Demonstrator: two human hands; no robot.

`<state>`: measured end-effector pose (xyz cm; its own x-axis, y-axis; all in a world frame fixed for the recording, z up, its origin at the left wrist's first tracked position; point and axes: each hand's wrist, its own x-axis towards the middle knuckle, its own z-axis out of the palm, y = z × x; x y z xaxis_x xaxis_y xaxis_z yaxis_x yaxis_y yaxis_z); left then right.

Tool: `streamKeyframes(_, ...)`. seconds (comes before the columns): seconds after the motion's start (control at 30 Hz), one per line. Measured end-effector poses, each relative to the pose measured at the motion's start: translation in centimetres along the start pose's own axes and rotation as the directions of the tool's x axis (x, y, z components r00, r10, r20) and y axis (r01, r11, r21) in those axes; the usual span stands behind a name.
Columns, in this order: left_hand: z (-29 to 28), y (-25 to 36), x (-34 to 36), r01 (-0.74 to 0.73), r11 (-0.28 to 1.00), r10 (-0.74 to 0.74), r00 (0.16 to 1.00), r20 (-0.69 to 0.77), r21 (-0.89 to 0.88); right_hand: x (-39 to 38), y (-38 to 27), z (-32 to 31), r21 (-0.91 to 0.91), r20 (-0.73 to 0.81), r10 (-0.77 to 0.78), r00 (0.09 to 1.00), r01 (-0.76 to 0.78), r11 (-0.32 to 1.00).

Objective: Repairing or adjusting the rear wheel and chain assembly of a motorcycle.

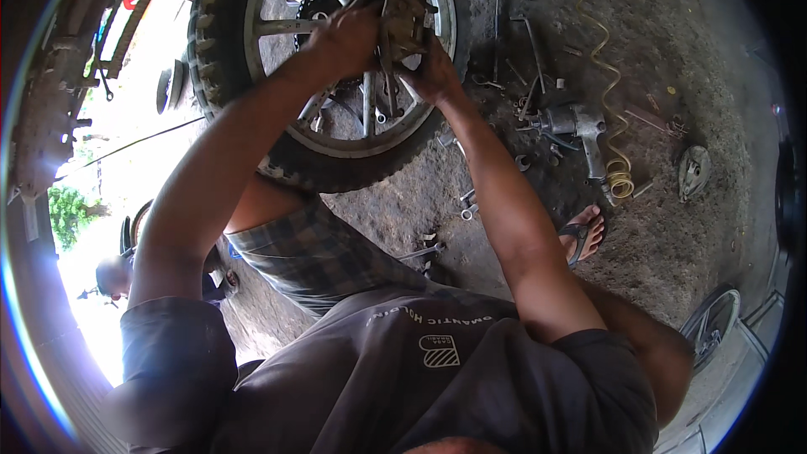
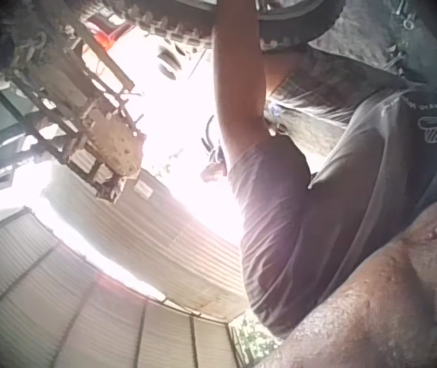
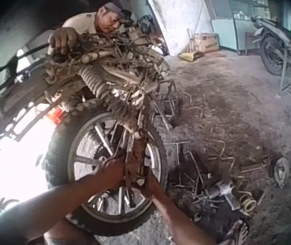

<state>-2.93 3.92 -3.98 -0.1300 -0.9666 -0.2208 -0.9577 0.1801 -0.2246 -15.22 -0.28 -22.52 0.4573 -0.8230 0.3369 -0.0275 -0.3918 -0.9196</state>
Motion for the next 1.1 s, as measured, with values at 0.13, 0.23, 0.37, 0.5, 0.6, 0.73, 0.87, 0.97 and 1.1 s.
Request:
streamKeyframes(0.13, 2.9, 1.1, -4.2, -0.051, 0.999, 0.049, 0.877, -0.477, 0.010, 0.5, -0.6, 0.0, 0.143, 0.067, 0.018, 0.998, -0.027, 0.989)
streamKeyframes(0.23, 3.8, 3.8, -6.4, 0.226, 0.885, -0.352, 0.896, -0.269, -0.408, 1.0, -0.1, -0.8, 0.024, 0.099, -0.034, 0.995, 0.032, 0.999)
streamKeyframes(0.37, 3.9, 3.5, -4.7, 0.191, 0.792, -0.459, 0.813, -0.360, -0.579, 2.2, 1.5, -0.4, 0.094, 0.173, -0.025, 0.985, 0.009, 0.996)
streamKeyframes(0.5, 2.1, 3.9, -4.0, 0.348, 0.746, -0.522, 0.835, -0.174, -0.568, 2.6, 1.0, -0.4, 0.053, 0.218, -0.071, 0.973, 0.061, 0.997)
streamKeyframes(0.6, 2.0, 3.5, -3.8, 0.347, 0.639, -0.562, 0.820, -0.109, -0.687, 2.3, 1.9, -0.2, 0.089, 0.225, 0.002, 0.974, -0.022, 0.996)
streamKeyframes(0.73, 3.8, 3.4, -3.9, 0.352, 0.716, -0.542, 0.825, -0.162, -0.602, 1.2, 1.2, 0.1, 0.013, 0.172, 0.010, 0.985, -0.013, 1.000)
streamKeyframes(0.87, 6.0, 2.5, -4.1, 0.332, 0.759, -0.523, 0.823, -0.222, -0.560, 0.5, -0.2, 0.5, -0.006, 0.129, 0.007, 0.992, -0.007, 1.000)
streamKeyframes(0.97, 6.2, 2.9, -3.5, 0.253, 0.715, -0.547, 0.782, -0.297, -0.651, -0.3, -0.2, 1.4, 0.129, 0.091, 0.075, 0.993, -0.087, 0.988)
streamKeyframes(1.1, 5.4, 3.8, -3.5, 0.220, 0.765, -0.516, 0.771, -0.373, -0.605, -0.9, 0.4, 1.3, 0.141, 0.084, 0.106, 0.991, -0.117, 0.983)
